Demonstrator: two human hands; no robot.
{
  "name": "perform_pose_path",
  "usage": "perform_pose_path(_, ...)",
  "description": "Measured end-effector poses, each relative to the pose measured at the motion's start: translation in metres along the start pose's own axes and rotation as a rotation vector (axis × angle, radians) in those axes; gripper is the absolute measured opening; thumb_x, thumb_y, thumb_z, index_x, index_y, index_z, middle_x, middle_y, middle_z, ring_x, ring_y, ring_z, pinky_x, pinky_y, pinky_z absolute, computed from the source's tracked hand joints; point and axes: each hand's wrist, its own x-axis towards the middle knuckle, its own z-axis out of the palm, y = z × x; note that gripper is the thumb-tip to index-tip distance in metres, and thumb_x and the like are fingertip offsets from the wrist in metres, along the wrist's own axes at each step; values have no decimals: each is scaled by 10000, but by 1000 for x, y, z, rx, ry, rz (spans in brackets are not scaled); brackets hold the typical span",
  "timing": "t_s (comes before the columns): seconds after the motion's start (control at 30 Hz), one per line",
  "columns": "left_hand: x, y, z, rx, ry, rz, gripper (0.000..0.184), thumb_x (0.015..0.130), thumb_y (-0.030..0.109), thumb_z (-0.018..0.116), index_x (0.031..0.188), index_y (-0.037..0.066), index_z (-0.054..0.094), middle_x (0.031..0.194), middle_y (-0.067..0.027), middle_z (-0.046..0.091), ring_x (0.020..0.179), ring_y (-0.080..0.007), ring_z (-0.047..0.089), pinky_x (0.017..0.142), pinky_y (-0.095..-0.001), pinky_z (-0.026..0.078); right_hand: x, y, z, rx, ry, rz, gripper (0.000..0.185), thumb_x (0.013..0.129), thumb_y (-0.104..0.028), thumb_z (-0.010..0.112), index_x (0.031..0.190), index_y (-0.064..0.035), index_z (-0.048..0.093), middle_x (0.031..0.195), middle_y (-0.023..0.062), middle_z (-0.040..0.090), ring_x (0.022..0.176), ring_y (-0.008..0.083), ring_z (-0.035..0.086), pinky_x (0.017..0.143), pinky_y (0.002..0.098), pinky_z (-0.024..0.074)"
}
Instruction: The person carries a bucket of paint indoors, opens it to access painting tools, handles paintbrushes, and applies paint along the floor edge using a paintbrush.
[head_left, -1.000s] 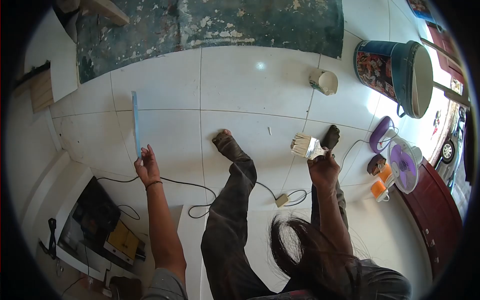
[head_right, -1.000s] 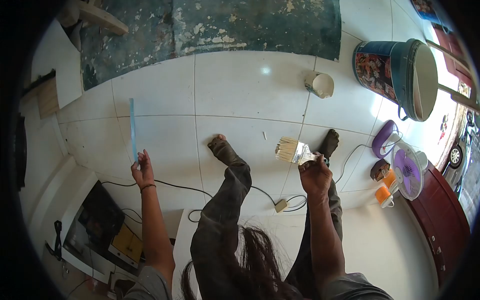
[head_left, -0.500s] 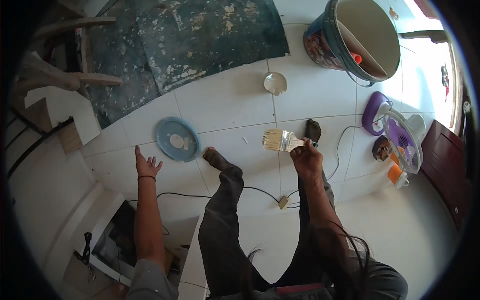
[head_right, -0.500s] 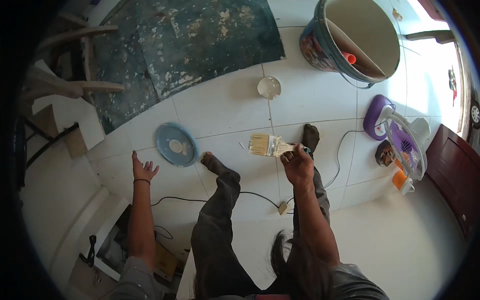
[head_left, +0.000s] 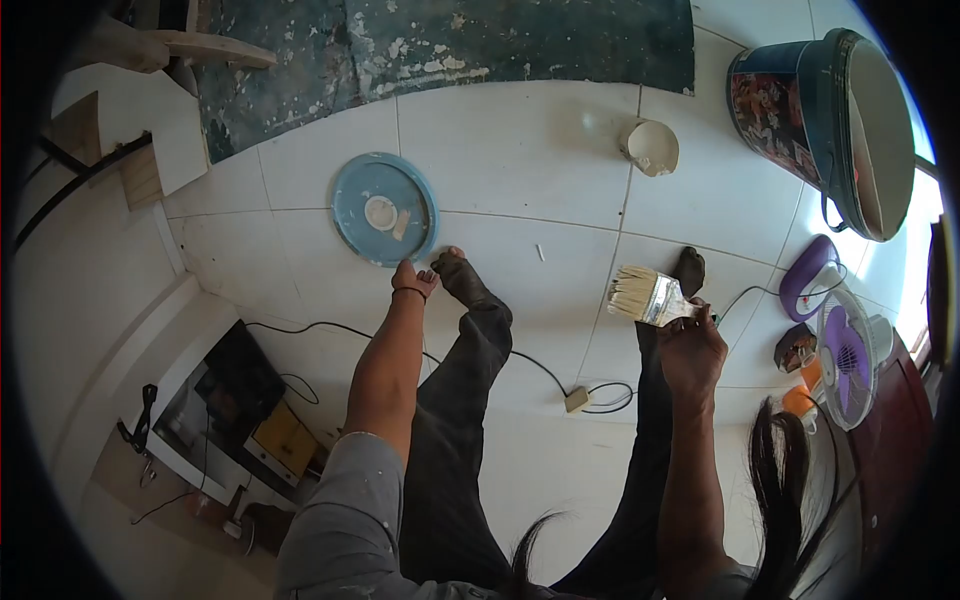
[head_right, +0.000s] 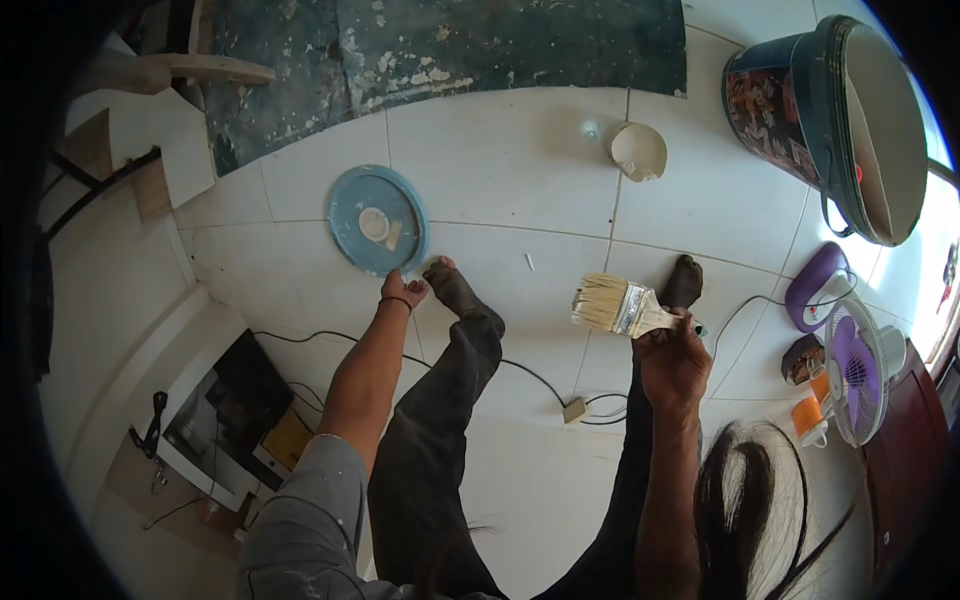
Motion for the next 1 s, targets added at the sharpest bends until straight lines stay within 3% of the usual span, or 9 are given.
perform_pose_path(0.17, 72, 4, 23, -220, -27, -114, 447, 1012, 369, 552, 1318, 44, 529, 1292, -140, 571, 1213, -309, 572, 1021, -497, 499, 13, 17, 12, -176, 118, 10, 262, 1032, -242, 566, 1182, -42, 643, 1172, 106, 693, 1143, 255, 636, 961, 411, 532)
perform_pose_path(0.27, 93, 16, 17, -324, -66, -189, 362, 1033, 306, 534, 1295, 57, 545, 1286, -140, 576, 1182, -309, 582, 969, -518, 530, 21, 33, 27, -231, 61, 30, 260, 1029, -243, 570, 1174, -41, 646, 1165, 106, 692, 1137, 253, 634, 951, 412, 533)
perform_pose_path(0.37, 77, 33, 4, -327, -203, -5, 289, 1024, 223, 544, 1291, 112, 552, 1278, -136, 583, 1185, -307, 558, 899, -510, 564, 29, 44, 27, -162, 76, 75, 240, 1028, -235, 572, 1149, -44, 653, 1152, 95, 695, 1100, 242, 647, 922, 402, 533)
perform_pose_path(0.47, 40, 73, -25, -104, -83, 18, 308, 1007, 136, 593, 1310, 131, 540, 1283, -122, 576, 1143, -295, 569, 873, -483, 578, 32, 56, 18, -192, 93, 103, 217, 1030, -232, 572, 1118, -55, 662, 1125, 81, 699, 1040, 228, 660, 900, 391, 527)
perform_pose_path(0.57, -1, 120, -66, 137, -9, -15, 221, 1032, 193, 582, 1228, 94, 561, 1170, -114, 598, 1019, -269, 599, 808, -422, 587, 26, 65, 5, -220, 146, 142, 203, 1029, -243, 584, 1092, -70, 669, 1101, 68, 701, 990, 217, 664, 887, 378, 524)
perform_pose_path(0.63, -36, 149, -93, 235, -97, -111, 176, 1038, 197, 582, 1122, 45, 555, 1011, -128, 578, 837, -260, 597, 685, -362, 590, 21, 68, -2, -200, 140, 154, 199, 1014, -264, 618, 1076, -83, 674, 1089, 60, 700, 976, 208, 657, 897, 380, 515)
perform_pose_path(0.7, -75, 164, -111, 303, -203, -150, 248, 1052, 220, 574, 1048, -28, 559, 903, -101, 571, 717, -175, 586, 594, -276, 553, 17, 68, -3, -199, 154, 160, 197, 1000, -274, 643, 1067, -92, 676, 1089, 51, 699, 982, 200, 651, 904, 376, 504)
perform_pose_path(0.8, -166, 167, -110, 252, -342, -282, 309, 1062, 223, 549, 1110, -81, 578, 846, -89, 579, 710, -169, 573, 601, -265, 537, 12, 60, -10, -172, 150, 148, 189, 980, -272, 667, 1067, -104, 678, 1088, 43, 688, 967, 196, 636, 899, 368, 493)
perform_pose_path(1.0, -329, 96, -28, 154, -974, -463, 483, 1079, 198, 491, 1383, -166, 402, 864, -108, 547, 666, -153, 529, 556, -234, 502, 6, 26, -4, -58, 116, 86, 213, 969, -295, 683, 1071, -109, 673, 1074, 33, 675, 995, 197, 616, 919, 365, 480)
